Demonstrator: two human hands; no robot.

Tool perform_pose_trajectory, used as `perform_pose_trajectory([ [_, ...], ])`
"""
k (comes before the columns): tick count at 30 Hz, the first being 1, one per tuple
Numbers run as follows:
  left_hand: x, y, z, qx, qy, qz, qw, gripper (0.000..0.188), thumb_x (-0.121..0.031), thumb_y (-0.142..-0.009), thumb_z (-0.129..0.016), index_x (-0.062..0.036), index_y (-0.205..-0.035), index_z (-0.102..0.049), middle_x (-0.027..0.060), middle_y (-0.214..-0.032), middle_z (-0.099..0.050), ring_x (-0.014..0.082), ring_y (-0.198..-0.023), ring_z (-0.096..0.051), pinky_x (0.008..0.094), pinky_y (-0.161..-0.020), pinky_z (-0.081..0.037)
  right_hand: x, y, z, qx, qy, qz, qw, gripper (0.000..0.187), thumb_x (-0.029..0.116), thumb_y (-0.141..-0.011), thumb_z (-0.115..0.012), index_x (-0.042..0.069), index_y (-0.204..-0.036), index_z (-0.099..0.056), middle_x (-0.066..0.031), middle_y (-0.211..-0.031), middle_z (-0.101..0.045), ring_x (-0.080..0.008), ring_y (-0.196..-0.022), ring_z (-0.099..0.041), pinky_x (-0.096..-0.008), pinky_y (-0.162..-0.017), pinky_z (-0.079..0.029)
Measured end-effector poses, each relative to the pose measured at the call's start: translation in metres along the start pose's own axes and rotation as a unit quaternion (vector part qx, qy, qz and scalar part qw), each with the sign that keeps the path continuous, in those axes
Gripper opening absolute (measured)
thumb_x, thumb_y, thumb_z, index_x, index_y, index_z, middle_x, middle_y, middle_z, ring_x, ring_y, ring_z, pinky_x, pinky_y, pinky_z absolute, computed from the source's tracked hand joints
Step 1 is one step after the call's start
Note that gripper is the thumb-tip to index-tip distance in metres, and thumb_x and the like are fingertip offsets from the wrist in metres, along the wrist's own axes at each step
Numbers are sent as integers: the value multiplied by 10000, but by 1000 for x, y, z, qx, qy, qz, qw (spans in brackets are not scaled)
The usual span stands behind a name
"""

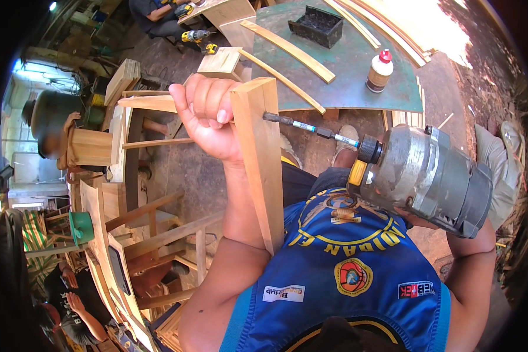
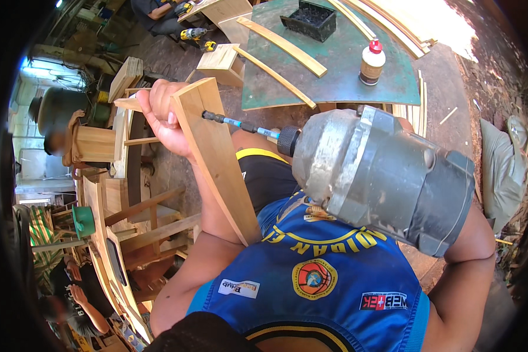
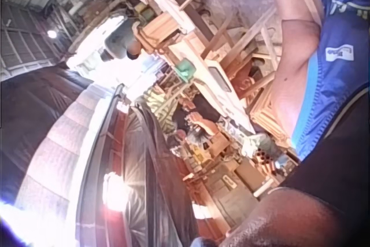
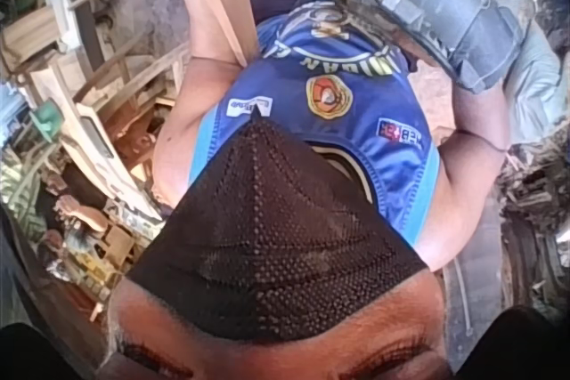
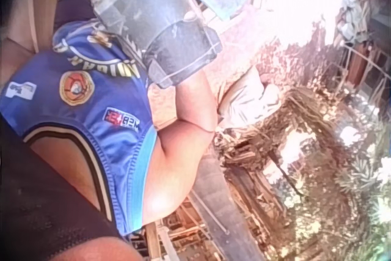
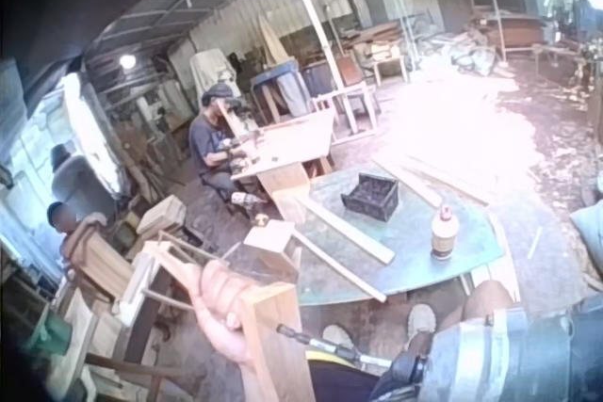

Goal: The recorder uses glue and an electric drill to assemble thin wood strips into a frame structure while seated in a workshop.

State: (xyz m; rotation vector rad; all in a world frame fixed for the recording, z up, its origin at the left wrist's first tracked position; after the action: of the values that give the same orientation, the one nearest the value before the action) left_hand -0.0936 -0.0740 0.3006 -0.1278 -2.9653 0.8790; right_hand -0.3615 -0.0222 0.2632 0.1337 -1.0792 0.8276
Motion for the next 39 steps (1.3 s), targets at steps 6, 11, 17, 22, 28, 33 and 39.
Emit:
perform_pose_trajectory([
  [6, -2, 0, 2, 6, 10, 4, 1000, 413, -356, -1002, -379, -179, -632, -326, -68, -508, -313, 73, -471, -330, 273, -568, -409, -3, -6, -8, 2, -8, 6, 1000, 439, 191, -784, -695, 86, -1189, -562, -92, -1098, -634, -233, -1013, -612, -392, -920, -457],
  [11, -4, 0, 3, 2, -1, -4, 1000, 413, -356, -1001, -381, -180, -631, -328, -68, -507, -315, 72, -468, -324, 276, -568, -410, -3, -7, -9, 5, -10, 5, 1000, 455, 192, -782, -699, 91, -1202, -557, -90, -1110, -631, -234, -1029, -608, -395, -931, -451],
  [17, -5, 1, 5, -9, -3, -2, 1000, 412, -360, -1001, -381, -177, -635, -335, -68, -512, -315, 70, -471, -315, 268, -570, -406, -6, -6, -10, 6, 2, 4, 1000, 474, 193, -780, -704, 96, -1218, -550, -87, -1123, -627, -235, -1048, -602, -399, -944, -444],
  [22, -8, 6, 11, -50, -20, -27, 998, 424, -387, -1005, -387, -171, -641, -361, -71, -513, -311, 69, -472, -325, 263, -562, -394, -9, 1, 1, 25, 28, -5, 999, 490, 193, -779, -708, 100, -1231, -545, -85, -1135, -624, -236, -1063, -597, -402, -955, -438],
  [28, -35, 16, 13, -95, -146, -112, 978, 443, -428, -998, -392, -155, -649, -391, -71, -513, -320, 68, -478, -347, 256, -587, -392, -40, -4, 6, 22, 83, 0, 996, 509, 194, -777, -713, 105, -1247, -538, -83, -1148, -621, -238, -1082, -591, -406, -967, -430],
  [33, -32, 18, 10, -99, -273, -137, 947, 433, -454, -985, -406, -172, -656, -390, -60, -529, -340, 90, -505, -381, 301, -634, -418, -128, -37, 8, -178, 42, -57, 981, 450, 224, -793, -745, 50, -1176, -584, -70, -1025, -661, -193, -979, -622, -350, -887, -466],
  [39, -2, 18, 38, -133, -486, -112, 857, 431, -437, -981, -428, -146, -668, -370, -38, -534, -333, 117, -517, -395, 331, -637, -429, -277, -131, -20, -254, 164, -112, 947, 408, 347, -824, -706, 27, -1058, -611, -146, -991, -646, -279, -933, -621, -384, -822, -468],
])
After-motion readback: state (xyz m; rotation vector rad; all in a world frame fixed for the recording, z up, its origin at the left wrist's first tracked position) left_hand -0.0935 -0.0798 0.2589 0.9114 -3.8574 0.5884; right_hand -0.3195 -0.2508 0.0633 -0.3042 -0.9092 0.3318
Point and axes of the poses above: each hand's wrist, its own y-axis away from the middle knuckle, its own z-axis out of the back of the hand, x = y × z, the point moved 6 cm from there along -y, towards the middle knuckle
